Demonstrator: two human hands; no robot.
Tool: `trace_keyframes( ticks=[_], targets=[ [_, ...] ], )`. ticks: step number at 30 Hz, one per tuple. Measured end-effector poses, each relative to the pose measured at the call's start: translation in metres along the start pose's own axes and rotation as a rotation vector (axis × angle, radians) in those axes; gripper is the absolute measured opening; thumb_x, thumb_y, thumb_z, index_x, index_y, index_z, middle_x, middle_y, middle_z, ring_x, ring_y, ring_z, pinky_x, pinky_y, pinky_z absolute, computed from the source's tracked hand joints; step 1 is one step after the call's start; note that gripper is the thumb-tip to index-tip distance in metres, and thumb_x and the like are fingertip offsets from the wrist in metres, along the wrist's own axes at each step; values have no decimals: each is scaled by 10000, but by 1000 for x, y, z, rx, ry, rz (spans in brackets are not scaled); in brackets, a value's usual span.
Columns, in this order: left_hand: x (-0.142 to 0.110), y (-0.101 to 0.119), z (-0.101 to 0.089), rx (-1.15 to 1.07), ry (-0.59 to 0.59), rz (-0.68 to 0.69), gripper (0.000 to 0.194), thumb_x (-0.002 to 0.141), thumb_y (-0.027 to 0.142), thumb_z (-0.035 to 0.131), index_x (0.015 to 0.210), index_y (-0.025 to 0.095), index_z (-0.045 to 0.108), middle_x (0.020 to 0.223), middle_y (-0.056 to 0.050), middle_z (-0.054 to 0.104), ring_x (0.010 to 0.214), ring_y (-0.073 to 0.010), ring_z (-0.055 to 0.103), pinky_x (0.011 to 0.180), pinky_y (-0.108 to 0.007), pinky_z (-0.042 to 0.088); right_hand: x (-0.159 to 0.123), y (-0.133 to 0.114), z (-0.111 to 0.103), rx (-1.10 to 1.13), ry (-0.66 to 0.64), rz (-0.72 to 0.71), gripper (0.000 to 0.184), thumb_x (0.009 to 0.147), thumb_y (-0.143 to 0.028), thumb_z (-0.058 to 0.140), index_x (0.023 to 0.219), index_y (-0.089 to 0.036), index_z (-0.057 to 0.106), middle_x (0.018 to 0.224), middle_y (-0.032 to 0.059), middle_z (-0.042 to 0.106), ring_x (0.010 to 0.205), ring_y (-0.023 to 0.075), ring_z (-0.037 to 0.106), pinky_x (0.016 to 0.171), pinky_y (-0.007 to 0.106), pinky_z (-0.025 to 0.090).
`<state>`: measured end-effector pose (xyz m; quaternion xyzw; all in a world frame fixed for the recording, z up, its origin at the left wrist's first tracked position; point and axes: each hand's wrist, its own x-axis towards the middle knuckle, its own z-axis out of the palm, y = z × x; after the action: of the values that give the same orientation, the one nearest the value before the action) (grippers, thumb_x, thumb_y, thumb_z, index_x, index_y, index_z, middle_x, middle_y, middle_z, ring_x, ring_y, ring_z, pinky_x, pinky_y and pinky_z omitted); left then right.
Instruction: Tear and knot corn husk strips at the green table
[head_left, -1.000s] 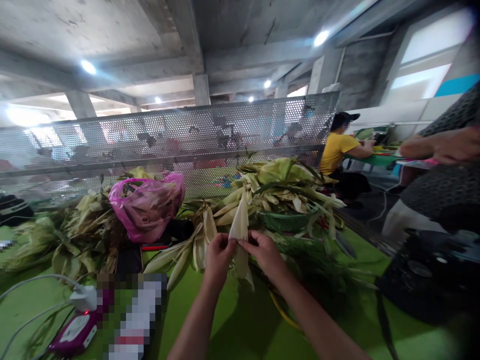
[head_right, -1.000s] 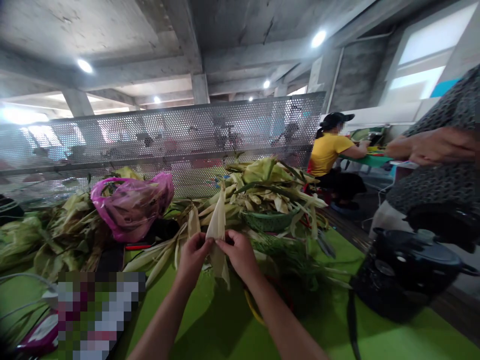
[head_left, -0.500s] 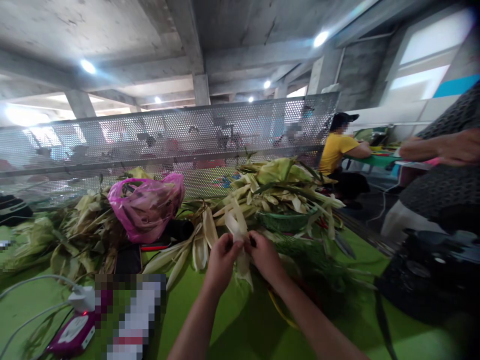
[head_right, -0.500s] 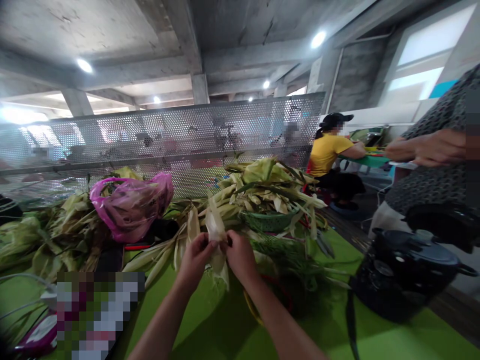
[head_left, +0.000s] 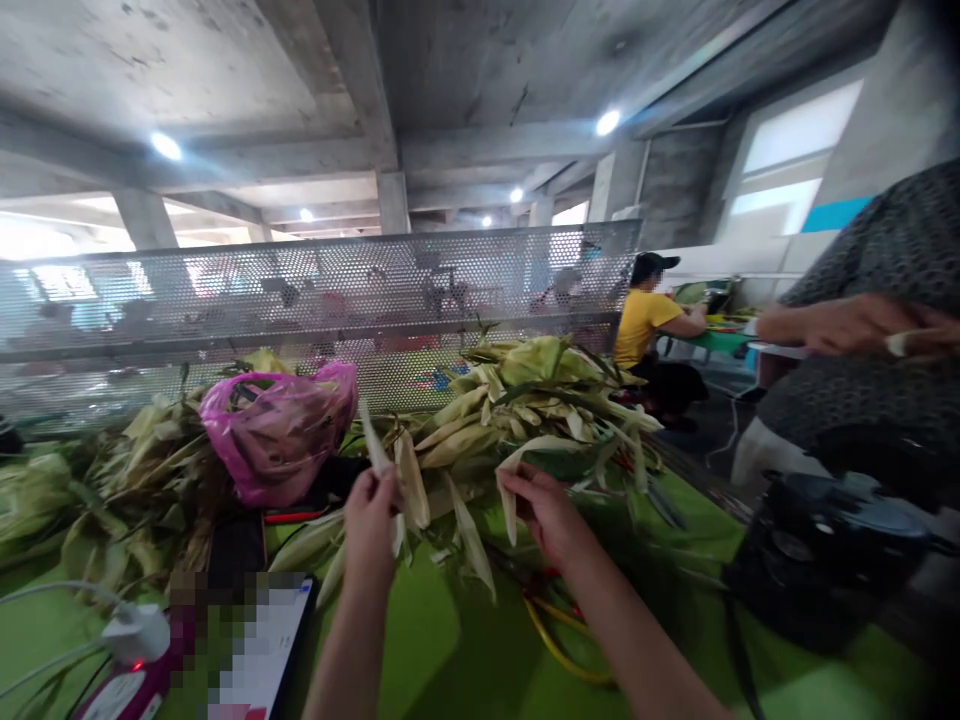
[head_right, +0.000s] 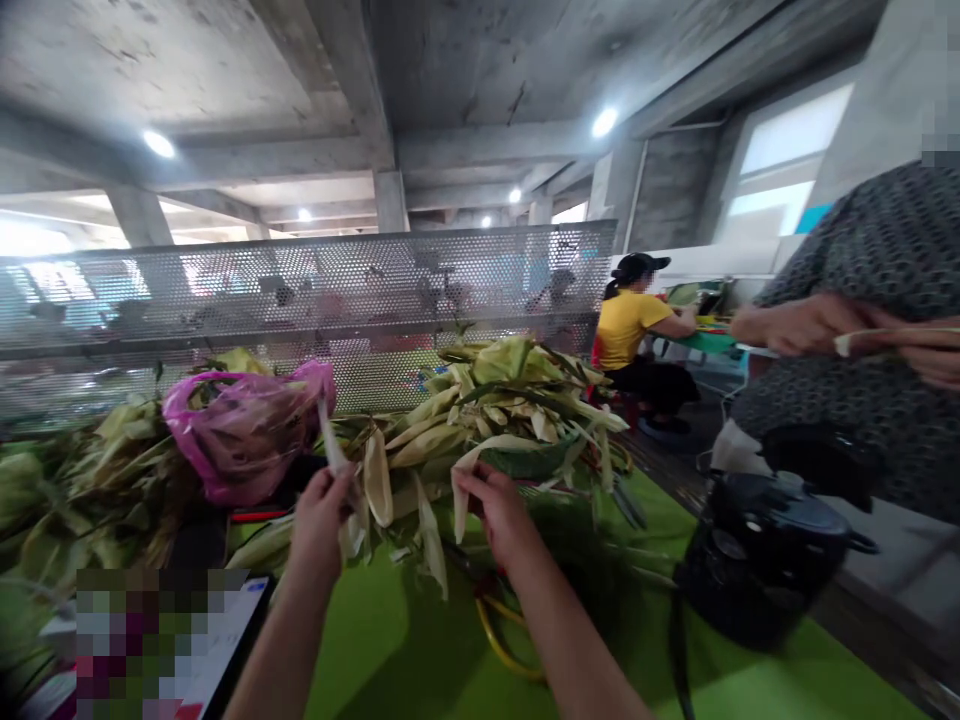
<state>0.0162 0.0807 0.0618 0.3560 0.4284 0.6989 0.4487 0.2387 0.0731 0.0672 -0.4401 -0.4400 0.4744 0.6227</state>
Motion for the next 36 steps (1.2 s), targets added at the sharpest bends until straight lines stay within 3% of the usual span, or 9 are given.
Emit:
trace_keyframes(
  ticks=[4, 7, 12, 15, 17, 22, 27, 31, 36],
  targets=[
    [-20, -26, 34, 69, -176, -119, 375, 654, 472, 712, 849, 153, 685, 621, 14, 601, 541, -114, 512, 473, -200, 323, -16, 2, 25, -43, -197, -2, 176, 639, -325, 776, 745, -213, 690, 712, -15, 678, 692, 184, 607, 693, 294, 460],
    [-30, -31, 43, -23, -286, -181, 355, 645, 468, 727, 814, 158, 694, 639, 9, 614, 529, -97, 492, 484, -197, 327, -17, 9, 33, -117, -299, -65, 176, 695, -320, 737, 837, -233, 680, 815, 1, 713, 805, 217, 641, 771, 318, 476],
    [-40, -32, 45, -253, -415, -364, 343, 699, 460, 705, 868, 160, 701, 679, -23, 646, 581, -118, 539, 536, -216, 380, -11, 22, 34, -294, -263, -177, 152, 723, -270, 674, 865, -227, 640, 832, 20, 715, 802, 228, 654, 737, 322, 493],
    [-44, -31, 46, -330, -514, -373, 433, 778, 526, 614, 947, 139, 712, 767, -79, 681, 698, -174, 603, 611, -260, 438, -13, 23, 34, -377, -227, -204, 181, 699, -196, 658, 877, -233, 644, 808, 13, 711, 763, 221, 646, 702, 309, 471],
    [-45, -31, 47, -317, -527, -346, 425, 759, 492, 668, 1000, 144, 707, 820, -87, 694, 771, -195, 626, 666, -270, 455, -17, 23, 36, -475, -192, -230, 210, 689, -166, 637, 884, -245, 647, 775, 6, 703, 725, 216, 636, 674, 303, 453],
    [-44, -34, 48, -260, -454, -261, 420, 709, 452, 735, 995, 146, 712, 922, -94, 714, 925, -224, 638, 826, -299, 457, -24, 25, 47, -548, -64, -246, 204, 700, -249, 650, 895, -246, 588, 779, 21, 676, 703, 208, 609, 645, 301, 438],
    [-29, -14, 39, -398, -291, -210, 319, 755, 420, 689, 951, 170, 665, 924, -74, 701, 940, -223, 646, 839, -335, 482, -12, 23, 35, -522, -217, -122, 229, 688, -415, 658, 762, -209, 588, 687, 10, 645, 623, 174, 578, 570, 272, 427],
    [-6, 5, 12, -555, -93, -102, 176, 794, 356, 660, 828, 198, 591, 534, 70, 502, 531, -107, 556, 667, -278, 499, 4, 18, 6, -660, -119, -107, 183, 720, -381, 607, 771, -206, 602, 726, 10, 632, 684, 167, 552, 619, 263, 390],
    [7, 7, -6, -465, 30, -146, 245, 783, 398, 669, 827, 167, 599, 454, 118, 319, 347, -32, 237, 406, -171, 271, -2, 32, 5, -865, -141, -1, 241, 592, -353, 749, 502, -206, 581, 505, -3, 550, 595, 170, 507, 567, 263, 290]
  ],
)
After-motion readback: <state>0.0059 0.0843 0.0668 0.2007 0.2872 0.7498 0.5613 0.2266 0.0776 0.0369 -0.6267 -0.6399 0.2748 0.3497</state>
